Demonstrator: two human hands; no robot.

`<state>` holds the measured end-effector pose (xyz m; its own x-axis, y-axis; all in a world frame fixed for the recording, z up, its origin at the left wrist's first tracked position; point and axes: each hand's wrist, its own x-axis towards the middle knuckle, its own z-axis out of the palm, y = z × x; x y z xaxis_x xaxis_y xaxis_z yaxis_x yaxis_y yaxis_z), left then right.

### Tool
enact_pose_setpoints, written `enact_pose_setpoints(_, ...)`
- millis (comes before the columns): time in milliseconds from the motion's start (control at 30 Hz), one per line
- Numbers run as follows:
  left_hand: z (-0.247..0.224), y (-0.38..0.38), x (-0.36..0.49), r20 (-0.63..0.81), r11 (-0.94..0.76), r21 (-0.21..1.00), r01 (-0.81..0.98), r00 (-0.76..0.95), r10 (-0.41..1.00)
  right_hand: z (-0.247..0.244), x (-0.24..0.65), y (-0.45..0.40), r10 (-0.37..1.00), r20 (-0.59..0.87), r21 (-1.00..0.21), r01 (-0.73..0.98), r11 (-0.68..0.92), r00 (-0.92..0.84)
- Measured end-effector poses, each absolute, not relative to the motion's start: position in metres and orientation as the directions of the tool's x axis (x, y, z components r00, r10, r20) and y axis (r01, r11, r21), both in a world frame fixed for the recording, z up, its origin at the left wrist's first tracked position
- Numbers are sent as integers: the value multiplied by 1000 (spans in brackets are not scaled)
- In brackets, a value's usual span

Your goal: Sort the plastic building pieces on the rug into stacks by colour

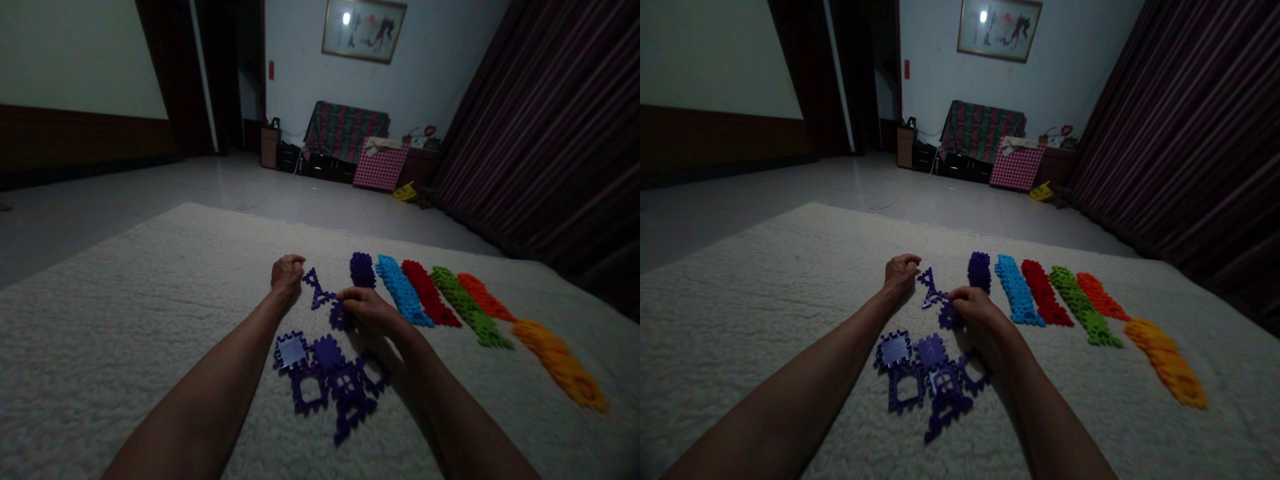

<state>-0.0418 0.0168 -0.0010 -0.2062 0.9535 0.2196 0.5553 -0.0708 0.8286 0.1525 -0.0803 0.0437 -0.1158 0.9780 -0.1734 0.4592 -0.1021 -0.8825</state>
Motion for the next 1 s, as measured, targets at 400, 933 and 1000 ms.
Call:
enact_pose_setpoints(400, -13, 25, -42, 242, -106, 830, 548, -183, 953, 33, 136, -100, 995, 72, -369, 929, -43, 75)
enact_pose_setpoints(933, 5, -4, -46, 260, -467, 575, 671, 392, 883, 19, 139, -120, 984, 170, -428, 903, 23, 55)
enact_pose_setpoints(1000, 4, -14, -45, 269, -479, 564, 673, 399, 877, 14, 144, -120, 973, 209, -503, 864, 19, 100)
